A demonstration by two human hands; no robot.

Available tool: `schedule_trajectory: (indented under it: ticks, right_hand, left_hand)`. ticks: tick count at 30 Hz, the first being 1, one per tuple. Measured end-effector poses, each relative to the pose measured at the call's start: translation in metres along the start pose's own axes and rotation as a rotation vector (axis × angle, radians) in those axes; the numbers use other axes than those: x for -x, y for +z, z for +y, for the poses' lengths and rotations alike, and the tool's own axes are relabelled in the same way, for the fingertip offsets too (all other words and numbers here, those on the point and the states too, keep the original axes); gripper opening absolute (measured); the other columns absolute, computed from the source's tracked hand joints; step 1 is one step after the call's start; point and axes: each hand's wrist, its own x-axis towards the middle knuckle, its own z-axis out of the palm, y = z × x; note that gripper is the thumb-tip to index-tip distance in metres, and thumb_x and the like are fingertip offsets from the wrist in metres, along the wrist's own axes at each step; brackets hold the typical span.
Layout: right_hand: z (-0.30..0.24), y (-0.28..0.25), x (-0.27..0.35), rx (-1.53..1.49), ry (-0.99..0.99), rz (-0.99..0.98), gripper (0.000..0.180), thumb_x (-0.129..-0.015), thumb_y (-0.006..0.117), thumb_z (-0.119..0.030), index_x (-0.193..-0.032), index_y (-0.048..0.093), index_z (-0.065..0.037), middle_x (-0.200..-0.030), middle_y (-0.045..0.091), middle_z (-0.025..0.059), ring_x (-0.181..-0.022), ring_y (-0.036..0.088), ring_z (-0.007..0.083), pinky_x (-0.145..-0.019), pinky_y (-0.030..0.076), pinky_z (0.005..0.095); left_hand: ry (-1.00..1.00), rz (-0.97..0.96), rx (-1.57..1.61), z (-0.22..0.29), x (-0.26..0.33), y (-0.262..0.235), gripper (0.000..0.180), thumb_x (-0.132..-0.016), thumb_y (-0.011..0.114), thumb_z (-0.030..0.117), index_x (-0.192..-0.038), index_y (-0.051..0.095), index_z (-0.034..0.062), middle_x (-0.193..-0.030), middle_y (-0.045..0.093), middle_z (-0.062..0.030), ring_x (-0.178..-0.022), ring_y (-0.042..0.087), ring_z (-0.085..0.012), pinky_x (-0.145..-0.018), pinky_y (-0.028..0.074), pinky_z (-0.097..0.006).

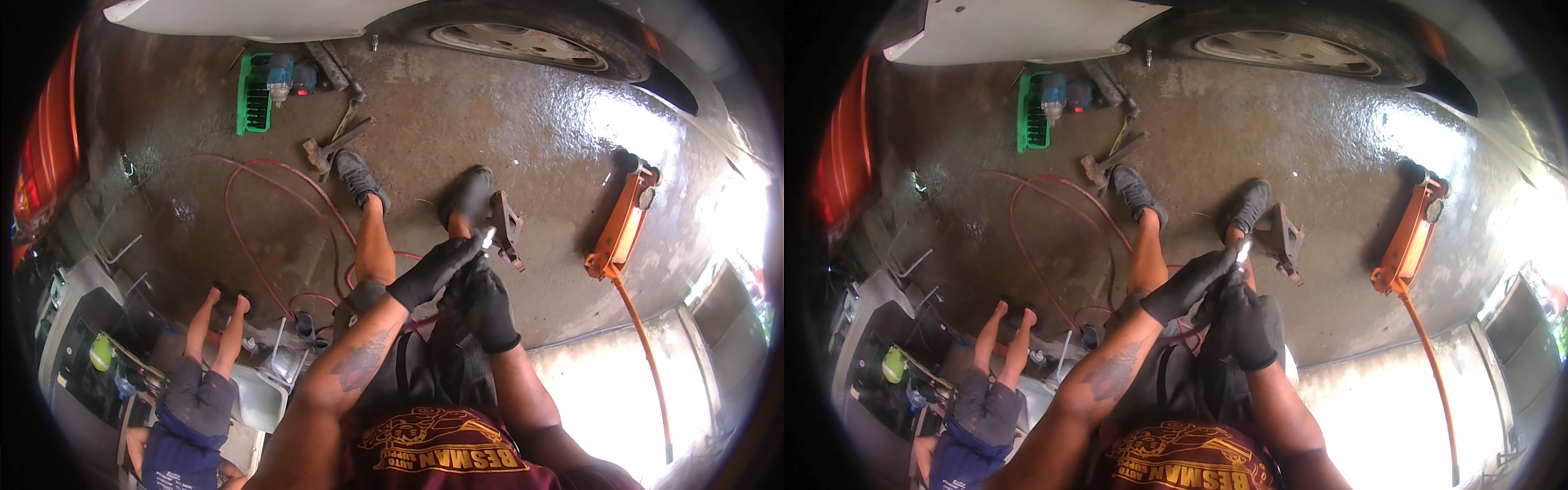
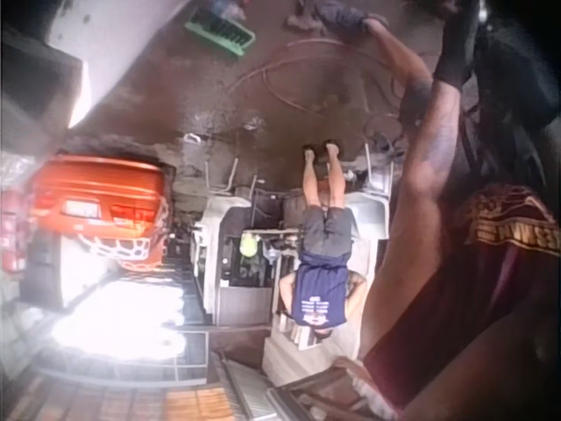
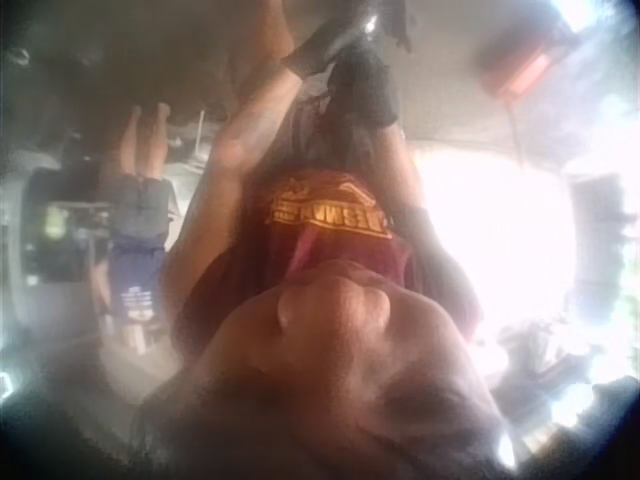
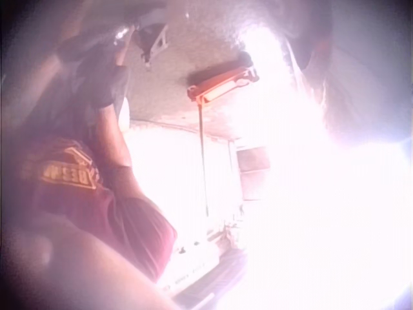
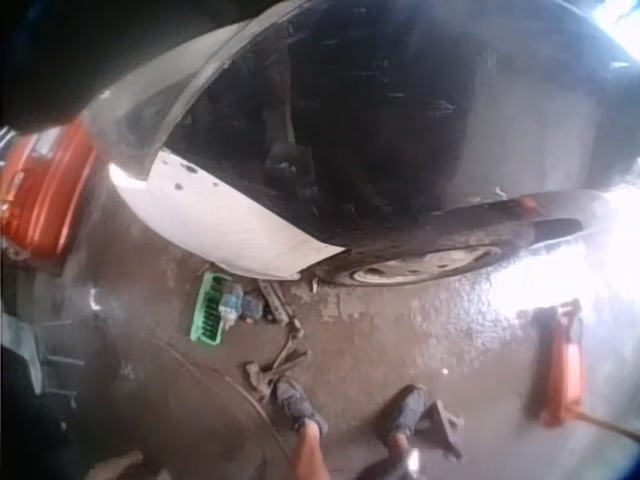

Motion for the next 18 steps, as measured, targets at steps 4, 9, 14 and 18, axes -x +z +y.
schedule_trajectory:
  ticks: [4, 9, 14, 18]
  right_hand:
    - [-0.016, -0.006, -0.031, -0.472, 0.257, -0.044, 0.039, -0.098, 0.040, -0.031, -0.104, 0.056, 0.003, -0.084, 0.063, 0.0073, -0.073, 0.059, 0.0127, -0.066, 0.047, 0.0267]
    - [-0.010, 0.012, -0.089, -0.131, 0.083, -0.242, 0.026, -0.094, 0.048, -0.019, -0.103, 0.057, 0.003, -0.088, 0.062, 0.0090, -0.079, 0.061, 0.0169, -0.072, 0.048, 0.0286]
    - [-0.018, 0.039, -0.165, 0.538, -0.449, -0.258, 0.025, -0.085, 0.058, -0.014, -0.107, 0.057, -0.001, -0.084, 0.061, 0.0132, -0.077, 0.061, 0.0247, -0.070, 0.048, 0.0327]
    - [-0.028, 0.062, -0.247, 0.710, -0.168, -0.236, 0.034, -0.085, 0.062, -0.021, -0.114, 0.054, -0.005, -0.077, 0.062, 0.0115, -0.069, 0.059, 0.0201, -0.065, 0.047, 0.0320]
  left_hand:
    - [0.174, -0.212, -0.526, -0.013, 0.028, -0.042, 0.045, -0.088, 0.054, 0.046, -0.096, 0.062, 0.0026, -0.069, 0.057, 0.0004, -0.058, 0.053, -0.0107, -0.056, 0.045, -0.029]
    - [0.188, 0.388, -0.694, -0.021, 0.076, -0.112, 0.034, -0.088, 0.060, 0.035, -0.074, 0.058, 0.0039, -0.056, 0.041, -0.0010, -0.053, 0.042, -0.0089, -0.051, 0.037, -0.030]
    - [0.323, 0.855, -0.107, -0.053, 0.126, -0.214, 0.035, -0.086, 0.063, 0.035, -0.065, 0.051, 0.0081, -0.054, 0.039, 0.0046, -0.049, 0.036, -0.0061, -0.046, 0.032, -0.026]
    - [0.263, 0.969, 0.337, -0.086, 0.164, -0.274, 0.029, -0.088, 0.060, 0.032, -0.068, 0.050, 0.0122, -0.055, 0.039, 0.0070, -0.047, 0.036, -0.0029, -0.042, 0.027, -0.021]
